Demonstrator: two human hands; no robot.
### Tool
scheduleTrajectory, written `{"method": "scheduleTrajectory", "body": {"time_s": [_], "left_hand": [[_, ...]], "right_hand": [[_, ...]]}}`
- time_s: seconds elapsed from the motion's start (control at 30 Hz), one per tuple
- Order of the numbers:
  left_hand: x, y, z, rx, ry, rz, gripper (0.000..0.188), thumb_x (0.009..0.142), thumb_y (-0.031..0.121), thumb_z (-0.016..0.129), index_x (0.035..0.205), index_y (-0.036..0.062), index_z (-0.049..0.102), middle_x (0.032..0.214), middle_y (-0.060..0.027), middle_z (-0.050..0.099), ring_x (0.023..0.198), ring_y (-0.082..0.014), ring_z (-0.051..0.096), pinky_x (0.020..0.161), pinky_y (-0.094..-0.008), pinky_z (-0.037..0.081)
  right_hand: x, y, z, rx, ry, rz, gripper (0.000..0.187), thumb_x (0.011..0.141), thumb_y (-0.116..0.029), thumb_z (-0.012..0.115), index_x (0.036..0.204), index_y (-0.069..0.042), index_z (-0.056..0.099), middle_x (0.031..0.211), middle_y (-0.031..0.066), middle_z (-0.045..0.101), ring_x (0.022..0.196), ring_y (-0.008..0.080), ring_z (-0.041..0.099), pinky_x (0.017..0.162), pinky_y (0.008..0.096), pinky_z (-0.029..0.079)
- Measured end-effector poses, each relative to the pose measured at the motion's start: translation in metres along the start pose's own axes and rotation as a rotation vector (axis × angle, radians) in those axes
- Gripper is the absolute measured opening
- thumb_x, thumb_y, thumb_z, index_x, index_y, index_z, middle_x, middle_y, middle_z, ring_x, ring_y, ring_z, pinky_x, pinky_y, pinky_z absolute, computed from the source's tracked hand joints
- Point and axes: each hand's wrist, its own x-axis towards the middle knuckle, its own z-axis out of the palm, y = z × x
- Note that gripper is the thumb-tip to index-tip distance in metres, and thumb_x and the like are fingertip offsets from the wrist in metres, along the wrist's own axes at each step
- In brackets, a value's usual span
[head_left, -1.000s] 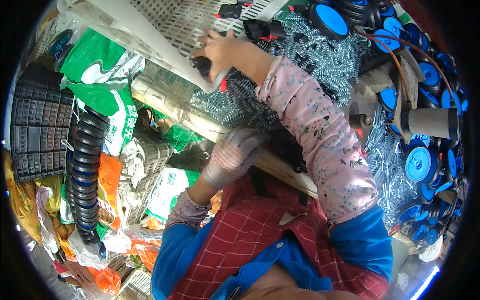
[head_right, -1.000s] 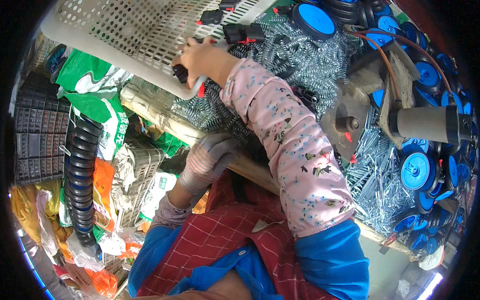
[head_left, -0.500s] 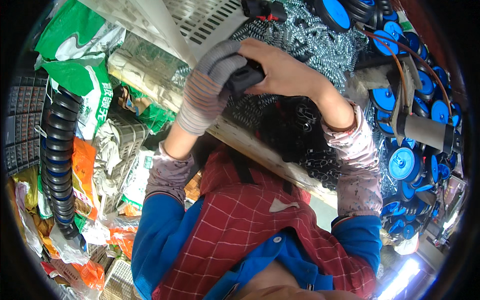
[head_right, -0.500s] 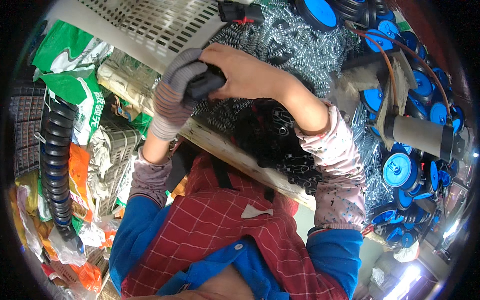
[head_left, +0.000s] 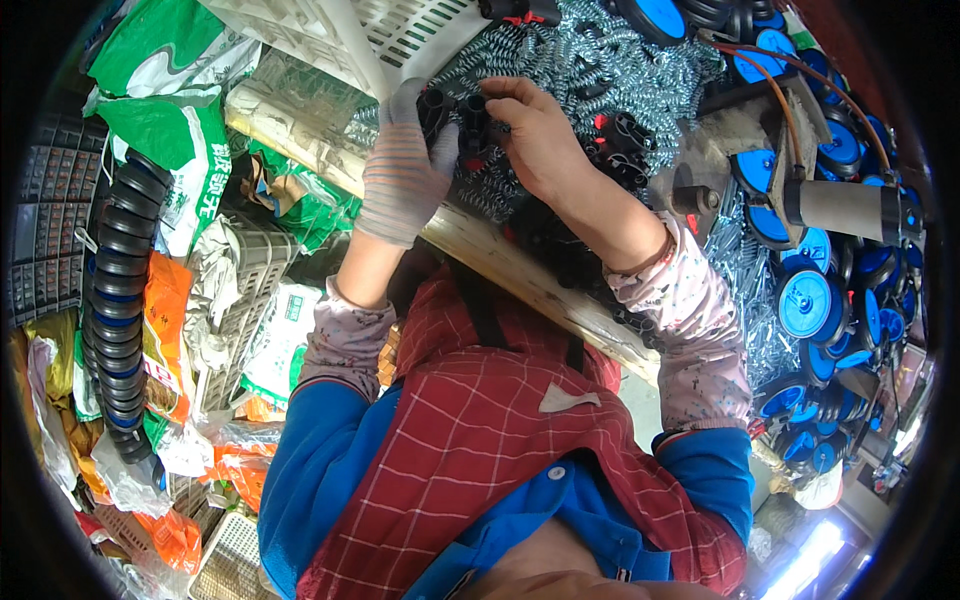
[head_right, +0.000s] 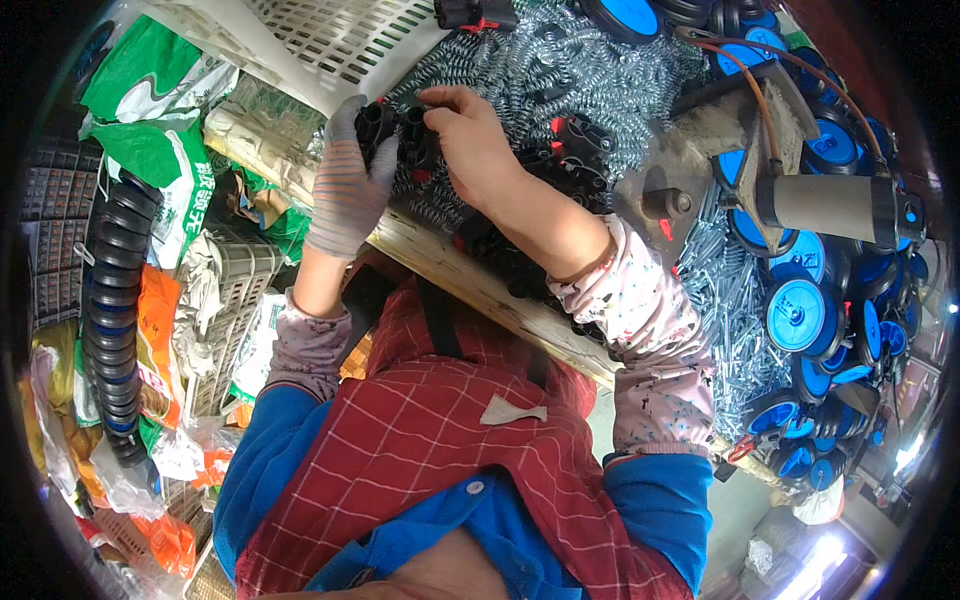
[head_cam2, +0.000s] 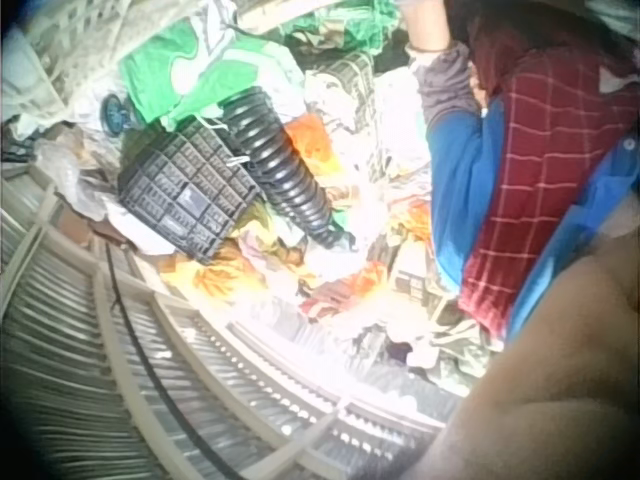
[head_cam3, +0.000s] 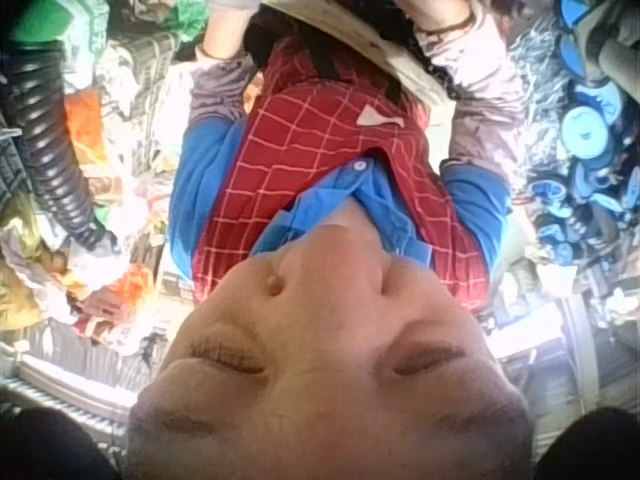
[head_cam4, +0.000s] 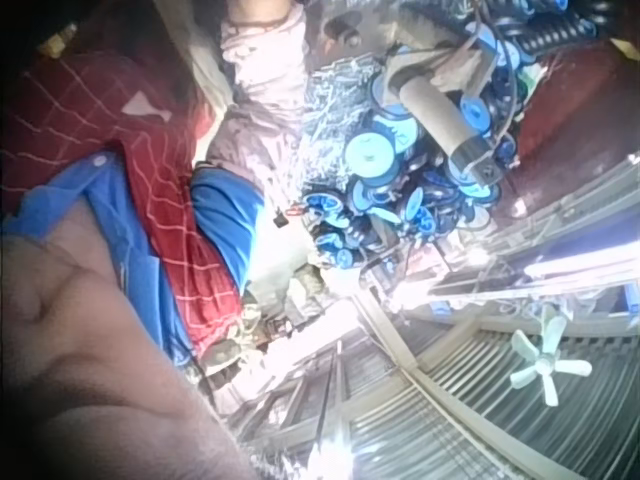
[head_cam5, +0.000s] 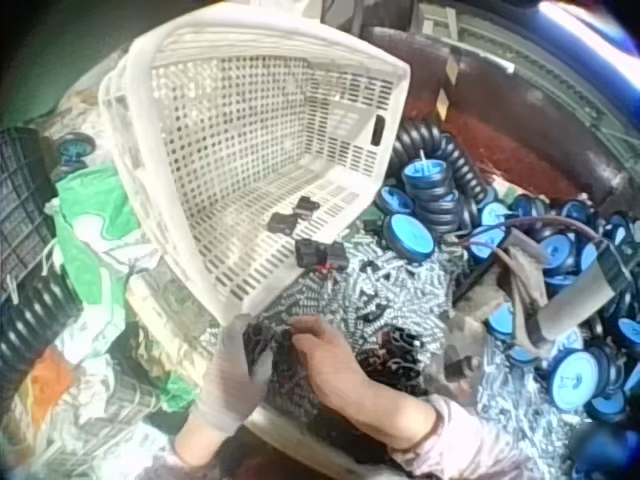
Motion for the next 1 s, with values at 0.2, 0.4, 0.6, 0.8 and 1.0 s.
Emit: {"method": "scheduleTrajectory", "body": {"time_s": [0.2, 0.4, 0.6, 0.8, 1.0], "left_hand": [[-0.003, 0.006, -0.008, 0.005, -0.069, -0.079, 0.083, 0.080, 0.026, 0.082, 0.145, 0.0003, 0.038, 0.131, -0.0251, 0.052, 0.120, -0.0409, 0.054, 0.099, -0.0443, 0.048], [-0.016, 0.002, -0.042, 0.080, 0.028, 0.047, 0.079, 0.074, 0.011, 0.081, 0.144, 0.0030, 0.043, 0.124, -0.0208, 0.055, 0.105, -0.0365, 0.065, 0.087, -0.0397, 0.056], [-0.035, -0.029, -0.058, 0.300, 0.051, 0.059, 0.067, 0.076, 0.012, 0.079, 0.135, 0.0029, 0.050, 0.114, -0.0200, 0.063, 0.098, -0.0375, 0.068, 0.083, -0.0424, 0.057], [-0.038, -0.029, -0.063, 0.323, -0.048, 0.104, 0.071, 0.075, 0.013, 0.080, 0.138, 0.0030, 0.048, 0.121, -0.0216, 0.059, 0.108, -0.0385, 0.062, 0.091, -0.0433, 0.052], [-0.039, -0.027, -0.061, 0.214, -0.028, 0.067, 0.070, 0.072, 0.011, 0.081, 0.134, 0.0028, 0.050, 0.117, -0.0208, 0.062, 0.103, -0.0370, 0.065, 0.089, -0.0421, 0.054]], "right_hand": [[-0.011, 0.006, 0.006, -0.041, -0.015, 0.000, 0.025, 0.086, -0.002, 0.073, 0.108, 0.003, 0.064, 0.093, 0.0041, 0.063, 0.082, 0.0129, 0.058, 0.077, 0.0258, 0.048], [-0.008, -0.013, -0.004, -0.617, -0.347, -0.356, 0.011, 0.091, -0.011, 0.069, 0.099, -0.005, 0.070, 0.091, 0.0053, 0.067, 0.086, 0.0176, 0.066, 0.076, 0.0311, 0.052], [-0.019, 0.009, 0.004, -1.555, -0.528, -0.627, 0.011, 0.084, -0.013, 0.065, 0.092, -0.007, 0.071, 0.098, 0.0068, 0.066, 0.096, 0.0262, 0.066, 0.074, 0.0372, 0.057], [-0.021, 0.008, 0.015, -1.716, -0.464, -0.681, 0.010, 0.084, -0.011, 0.062, 0.092, -0.006, 0.067, 0.096, 0.0089, 0.065, 0.094, 0.0247, 0.065, 0.073, 0.0361, 0.056], [-0.013, -0.033, 0.020, -1.029, -0.452, -0.549, 0.020, 0.087, -0.008, 0.072, 0.105, -0.003, 0.065, 0.098, 0.0111, 0.069, 0.074, 0.0236, 0.066, 0.065, 0.0322, 0.052]]}}
